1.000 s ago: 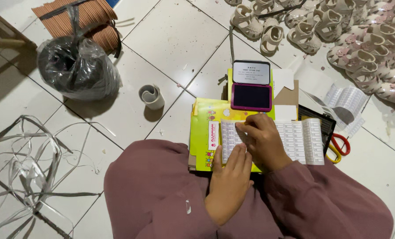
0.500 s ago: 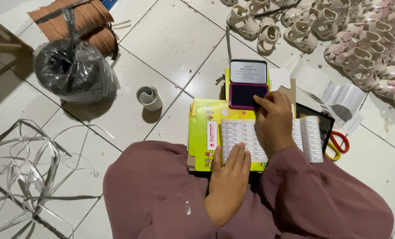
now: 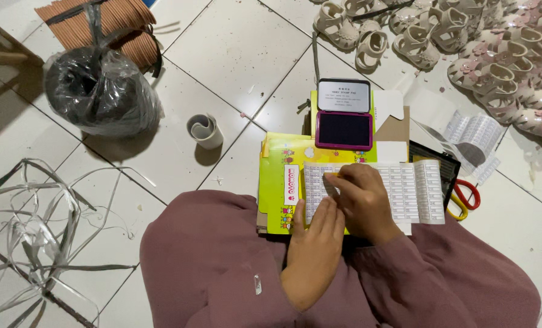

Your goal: The person sits on the floor and repeatedly stamps a small rectangular label on a sheet of labels using a stamp and ink pad. The person holds the label sheet with one hand and uses the other to apply the stamp, then closes the ink pad and places the stamp in a case.

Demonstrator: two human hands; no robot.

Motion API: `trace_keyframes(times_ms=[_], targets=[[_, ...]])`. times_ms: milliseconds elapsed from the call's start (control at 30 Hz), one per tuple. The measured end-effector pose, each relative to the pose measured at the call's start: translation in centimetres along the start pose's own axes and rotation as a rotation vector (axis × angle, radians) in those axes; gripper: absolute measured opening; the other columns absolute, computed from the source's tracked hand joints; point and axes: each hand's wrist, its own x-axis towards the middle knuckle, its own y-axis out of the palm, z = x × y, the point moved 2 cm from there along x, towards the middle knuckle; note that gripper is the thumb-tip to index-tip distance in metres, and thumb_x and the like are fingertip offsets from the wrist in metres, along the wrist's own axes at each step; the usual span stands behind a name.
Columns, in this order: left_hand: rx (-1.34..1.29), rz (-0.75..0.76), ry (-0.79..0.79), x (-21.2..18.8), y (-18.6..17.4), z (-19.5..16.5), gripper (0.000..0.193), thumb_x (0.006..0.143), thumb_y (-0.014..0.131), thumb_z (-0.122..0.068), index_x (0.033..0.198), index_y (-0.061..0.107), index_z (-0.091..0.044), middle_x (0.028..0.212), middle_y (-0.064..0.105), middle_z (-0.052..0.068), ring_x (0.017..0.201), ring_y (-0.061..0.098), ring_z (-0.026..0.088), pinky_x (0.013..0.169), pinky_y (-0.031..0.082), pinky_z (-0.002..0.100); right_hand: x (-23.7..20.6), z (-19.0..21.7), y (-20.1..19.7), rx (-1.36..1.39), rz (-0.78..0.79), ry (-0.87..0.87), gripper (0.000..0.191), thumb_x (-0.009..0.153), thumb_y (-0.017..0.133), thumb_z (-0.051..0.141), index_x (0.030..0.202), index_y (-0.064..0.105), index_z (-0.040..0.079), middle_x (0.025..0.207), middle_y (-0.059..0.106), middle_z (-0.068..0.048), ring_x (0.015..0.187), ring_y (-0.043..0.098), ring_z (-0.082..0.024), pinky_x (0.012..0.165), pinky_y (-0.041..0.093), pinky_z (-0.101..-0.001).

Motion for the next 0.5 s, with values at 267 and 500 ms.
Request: trace_keyframes(times_ms=[267,500], targets=[[0.01,0.014,0.003,0.08,-0.15,-0.02,0.042,0.089,0.058,-0.022,0.126,0.067,-0.006,0.139,0.063,0.01,0.14,0.049,0.021,0.122,0.015,0.057,0.52,0.32,0.09,0.036,0.02,0.002,0.033,0.077,0.08,0.002,0.11,0.076,0.006,0.105,0.065,-0.012,0.096,0.063,-0.031,0.084,0.051,-0.043],[0.049,0.003,-0.002,-0.01,-0.34,0.26,0.049,0.086,0.058,-0.022,0.132,0.064,-0.006,0.142,0.061,0.01,0.14,0.048,0.021,0.121,0.016,0.056,0.91,0.12,0.18,0.034,0.089,0.047,0.029,0.078,0.08,0.002,0.106,0.076,0.007,0.101,0.065,-0.013,0.094,0.062,-0.032,0.08,0.051,-0.0424]])
